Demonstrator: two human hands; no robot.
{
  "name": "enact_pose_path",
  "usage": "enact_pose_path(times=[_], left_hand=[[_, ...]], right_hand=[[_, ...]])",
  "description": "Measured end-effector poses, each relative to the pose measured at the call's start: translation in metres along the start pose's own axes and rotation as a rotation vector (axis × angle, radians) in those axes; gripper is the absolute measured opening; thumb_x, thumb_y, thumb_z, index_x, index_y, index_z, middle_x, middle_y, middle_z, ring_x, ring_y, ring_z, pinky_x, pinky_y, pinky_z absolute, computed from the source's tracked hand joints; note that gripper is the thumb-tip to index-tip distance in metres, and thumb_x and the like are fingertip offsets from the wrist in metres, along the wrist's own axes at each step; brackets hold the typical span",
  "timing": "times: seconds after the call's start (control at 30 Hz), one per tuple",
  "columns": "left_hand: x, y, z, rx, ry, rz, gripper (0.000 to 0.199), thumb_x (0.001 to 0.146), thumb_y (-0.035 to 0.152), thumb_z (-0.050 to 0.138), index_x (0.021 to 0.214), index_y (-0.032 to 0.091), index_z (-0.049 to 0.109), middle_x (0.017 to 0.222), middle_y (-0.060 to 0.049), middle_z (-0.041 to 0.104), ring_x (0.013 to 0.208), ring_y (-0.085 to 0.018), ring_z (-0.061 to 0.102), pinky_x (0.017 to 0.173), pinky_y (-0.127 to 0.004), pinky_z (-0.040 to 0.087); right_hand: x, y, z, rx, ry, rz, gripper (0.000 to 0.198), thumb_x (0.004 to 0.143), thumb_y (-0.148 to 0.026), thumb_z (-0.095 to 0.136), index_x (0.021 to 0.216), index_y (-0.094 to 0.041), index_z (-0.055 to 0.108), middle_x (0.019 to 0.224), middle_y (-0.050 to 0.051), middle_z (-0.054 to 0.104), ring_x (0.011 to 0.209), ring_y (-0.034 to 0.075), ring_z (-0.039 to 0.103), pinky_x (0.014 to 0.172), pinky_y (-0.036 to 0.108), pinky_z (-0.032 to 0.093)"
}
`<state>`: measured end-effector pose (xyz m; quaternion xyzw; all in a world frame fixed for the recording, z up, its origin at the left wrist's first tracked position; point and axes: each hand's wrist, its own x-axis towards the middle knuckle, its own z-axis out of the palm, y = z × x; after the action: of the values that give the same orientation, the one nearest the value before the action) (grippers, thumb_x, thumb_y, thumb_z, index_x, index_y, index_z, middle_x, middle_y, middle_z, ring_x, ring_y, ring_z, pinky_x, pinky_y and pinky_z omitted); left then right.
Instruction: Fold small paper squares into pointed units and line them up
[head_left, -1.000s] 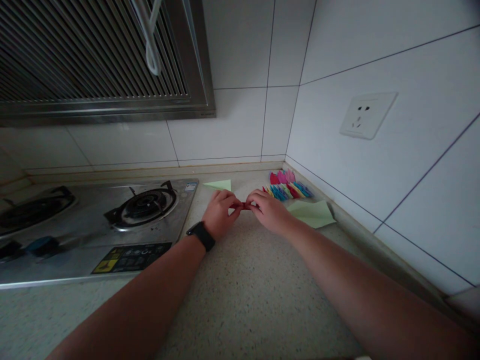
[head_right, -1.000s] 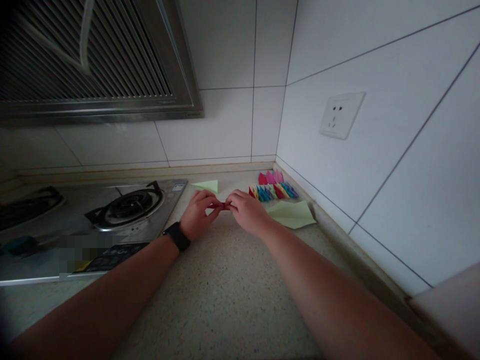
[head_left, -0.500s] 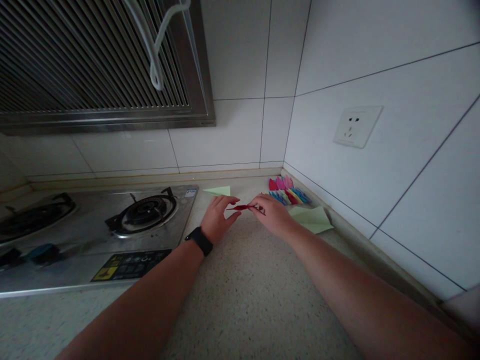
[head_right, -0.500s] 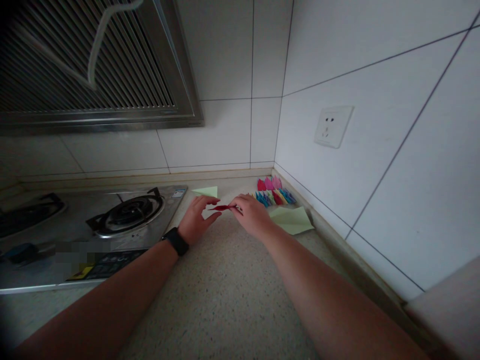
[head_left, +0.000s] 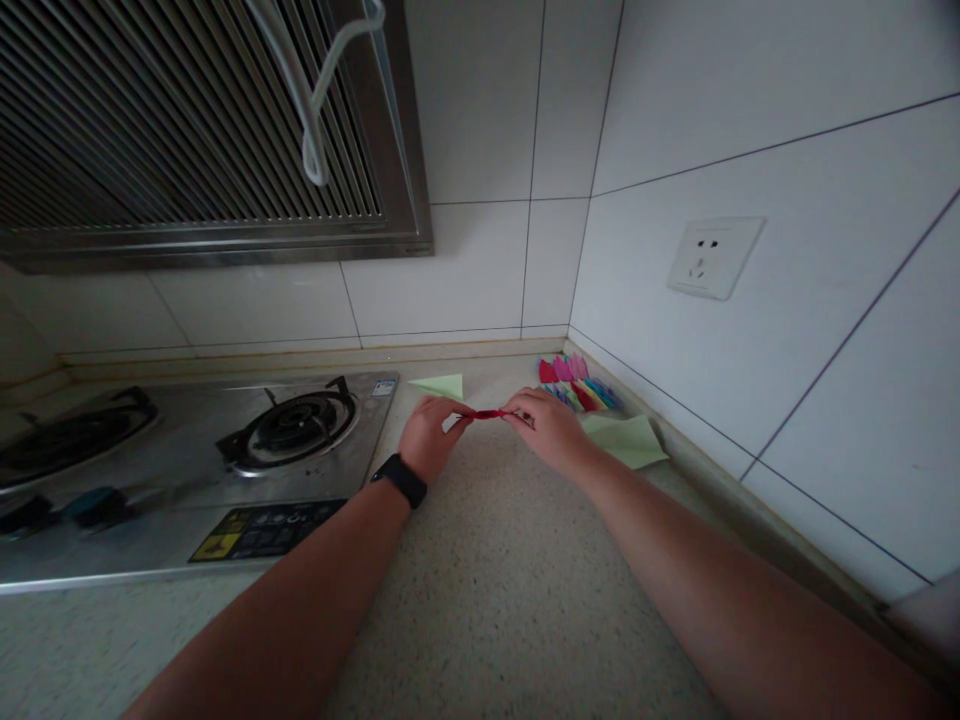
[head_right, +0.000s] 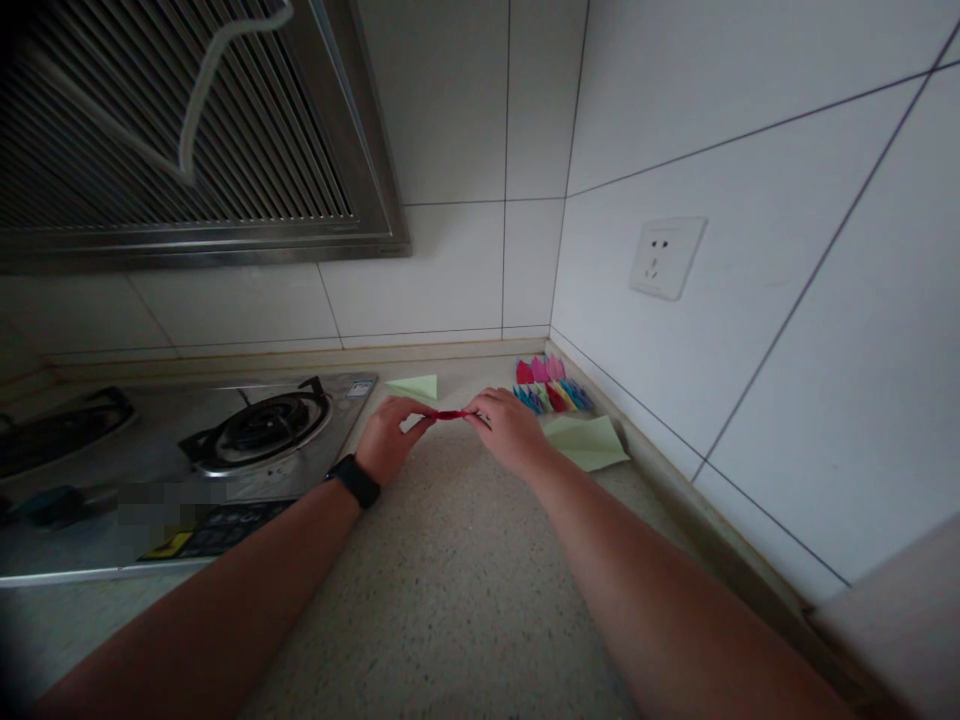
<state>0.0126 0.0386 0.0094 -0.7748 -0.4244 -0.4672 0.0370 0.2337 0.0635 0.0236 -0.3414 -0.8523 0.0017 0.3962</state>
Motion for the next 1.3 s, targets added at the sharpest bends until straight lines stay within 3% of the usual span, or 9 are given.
enact_pose_path(times=[0.2, 0.37, 0.5, 0.67, 0.83, 1.03, 1.3], left_hand=[[-0.001, -0.003, 0.002, -0.019, 0.017, -0.092, 0.01, 0.084, 0.022, 0.064, 0.091, 0.023, 0.07, 0.088, -0.002, 0.071, 0.086, -0.018, 0.06, 0.078, -0.033, 0.047], [-0.003, -0.001, 0.007, -0.252, 0.026, -0.288, 0.018, 0.087, 0.026, 0.057, 0.102, 0.02, 0.065, 0.087, -0.003, 0.068, 0.073, -0.014, 0.06, 0.065, -0.027, 0.047], [-0.002, 0.0, 0.011, -0.447, 0.054, -0.416, 0.02, 0.085, 0.028, 0.057, 0.1, 0.016, 0.062, 0.079, -0.003, 0.065, 0.065, -0.012, 0.058, 0.061, -0.025, 0.047], [-0.001, -0.001, 0.012, -0.513, 0.06, -0.56, 0.023, 0.084, 0.03, 0.056, 0.101, 0.015, 0.06, 0.08, -0.004, 0.064, 0.06, -0.01, 0.056, 0.051, -0.021, 0.043], [-0.001, 0.001, 0.011, -0.542, 0.016, -0.559, 0.027, 0.085, 0.037, 0.054, 0.1, 0.015, 0.061, 0.085, -0.005, 0.066, 0.061, -0.011, 0.055, 0.047, -0.02, 0.04], [-0.001, 0.002, 0.007, -0.366, 0.018, -0.557, 0.023, 0.08, 0.032, 0.061, 0.096, 0.016, 0.066, 0.072, -0.002, 0.063, 0.057, -0.01, 0.05, 0.05, -0.022, 0.039], [-0.002, -0.005, 0.008, -0.302, 0.023, -0.557, 0.023, 0.081, 0.035, 0.059, 0.09, 0.017, 0.068, 0.067, -0.001, 0.062, 0.056, -0.012, 0.052, 0.052, -0.024, 0.04]], right_hand=[[-0.001, 0.001, 0.002, -0.009, -0.016, 0.049, 0.006, 0.085, -0.021, 0.061, 0.089, -0.021, 0.066, 0.087, 0.003, 0.066, 0.082, 0.016, 0.059, 0.076, 0.028, 0.043], [-0.004, -0.001, 0.003, 0.054, -0.021, 0.178, 0.012, 0.088, -0.022, 0.056, 0.099, -0.022, 0.059, 0.088, 0.003, 0.067, 0.077, 0.015, 0.061, 0.07, 0.026, 0.043], [-0.005, -0.003, 0.003, 0.047, -0.076, 0.167, 0.014, 0.083, -0.025, 0.062, 0.096, -0.022, 0.057, 0.079, -0.001, 0.064, 0.064, 0.012, 0.056, 0.061, 0.023, 0.039], [-0.004, -0.003, 0.004, 0.033, -0.094, 0.146, 0.012, 0.08, -0.018, 0.063, 0.092, -0.022, 0.06, 0.073, -0.002, 0.062, 0.06, 0.011, 0.054, 0.06, 0.023, 0.038], [-0.004, -0.002, 0.004, 0.082, -0.044, 0.18, 0.007, 0.085, -0.025, 0.058, 0.091, -0.021, 0.061, 0.079, 0.0, 0.067, 0.061, 0.012, 0.056, 0.06, 0.023, 0.039], [-0.004, -0.002, 0.004, 0.082, -0.047, 0.198, 0.009, 0.088, -0.027, 0.055, 0.086, -0.021, 0.061, 0.077, 0.001, 0.068, 0.064, 0.013, 0.059, 0.06, 0.024, 0.04], [-0.003, 0.0, 0.004, 0.02, -0.057, 0.149, 0.007, 0.087, -0.024, 0.055, 0.086, -0.02, 0.061, 0.083, 0.002, 0.065, 0.067, 0.013, 0.056, 0.064, 0.025, 0.04]])
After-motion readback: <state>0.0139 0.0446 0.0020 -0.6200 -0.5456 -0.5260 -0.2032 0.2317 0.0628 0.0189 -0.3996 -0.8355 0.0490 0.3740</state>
